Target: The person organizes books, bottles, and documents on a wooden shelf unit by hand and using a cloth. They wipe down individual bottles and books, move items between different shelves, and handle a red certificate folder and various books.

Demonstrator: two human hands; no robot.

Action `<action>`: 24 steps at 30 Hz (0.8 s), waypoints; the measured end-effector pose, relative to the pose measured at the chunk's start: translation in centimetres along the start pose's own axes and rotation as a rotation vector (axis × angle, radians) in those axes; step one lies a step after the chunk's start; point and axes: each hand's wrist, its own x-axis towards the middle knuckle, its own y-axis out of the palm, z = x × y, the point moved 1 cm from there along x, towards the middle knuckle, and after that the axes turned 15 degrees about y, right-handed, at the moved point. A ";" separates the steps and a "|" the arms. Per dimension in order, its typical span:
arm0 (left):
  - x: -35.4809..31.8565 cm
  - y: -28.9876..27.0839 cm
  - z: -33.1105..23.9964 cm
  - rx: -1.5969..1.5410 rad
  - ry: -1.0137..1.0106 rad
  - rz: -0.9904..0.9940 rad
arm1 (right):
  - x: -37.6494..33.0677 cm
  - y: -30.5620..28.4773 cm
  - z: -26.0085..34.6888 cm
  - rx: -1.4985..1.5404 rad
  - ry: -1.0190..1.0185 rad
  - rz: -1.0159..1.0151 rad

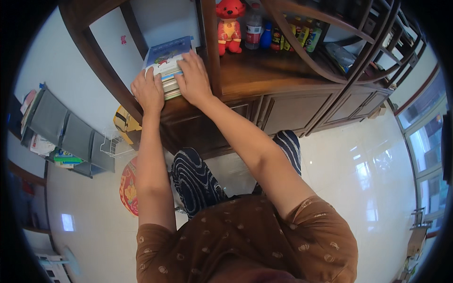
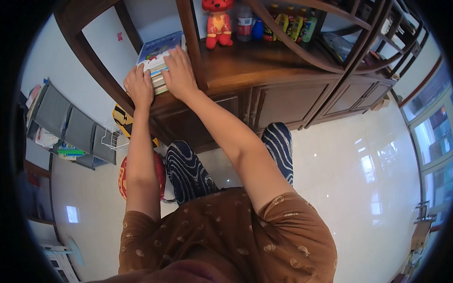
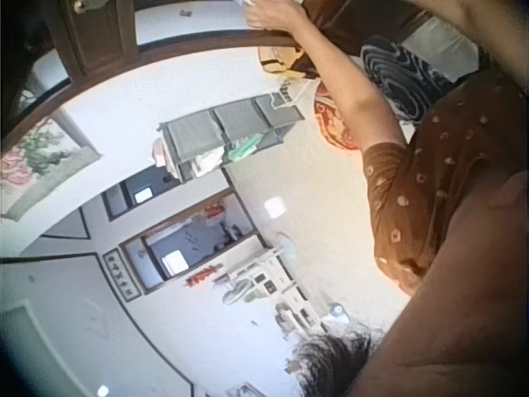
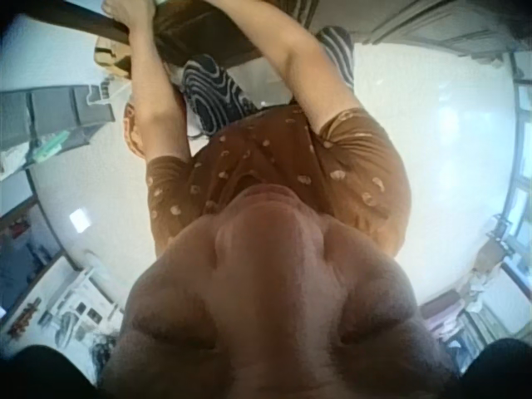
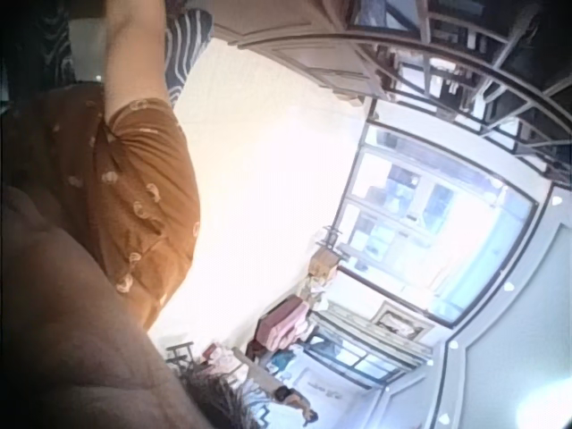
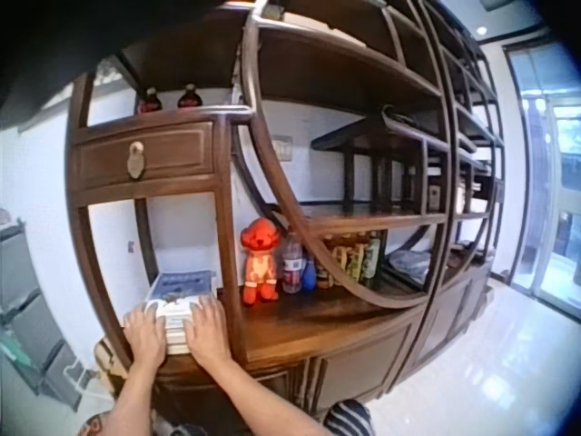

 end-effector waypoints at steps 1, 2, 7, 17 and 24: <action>0.1 -0.1 0.0 0.027 0.013 -0.025 | -0.7 -1.0 0.3 0.035 -0.063 0.052; 0.0 -0.3 -0.1 0.026 0.011 -0.020 | -2.4 -2.1 0.3 0.068 -0.112 0.106; -0.1 -0.5 0.6 0.053 0.030 -0.042 | -4.3 -10.4 0.8 0.126 -0.190 0.000; 0.5 0.3 -0.2 0.055 0.010 -0.037 | 7.1 -10.7 -17.6 -0.055 0.660 0.000; 0.3 -0.2 -0.1 0.059 -0.014 -0.025 | 11.7 -5.7 -22.0 -0.252 0.678 0.047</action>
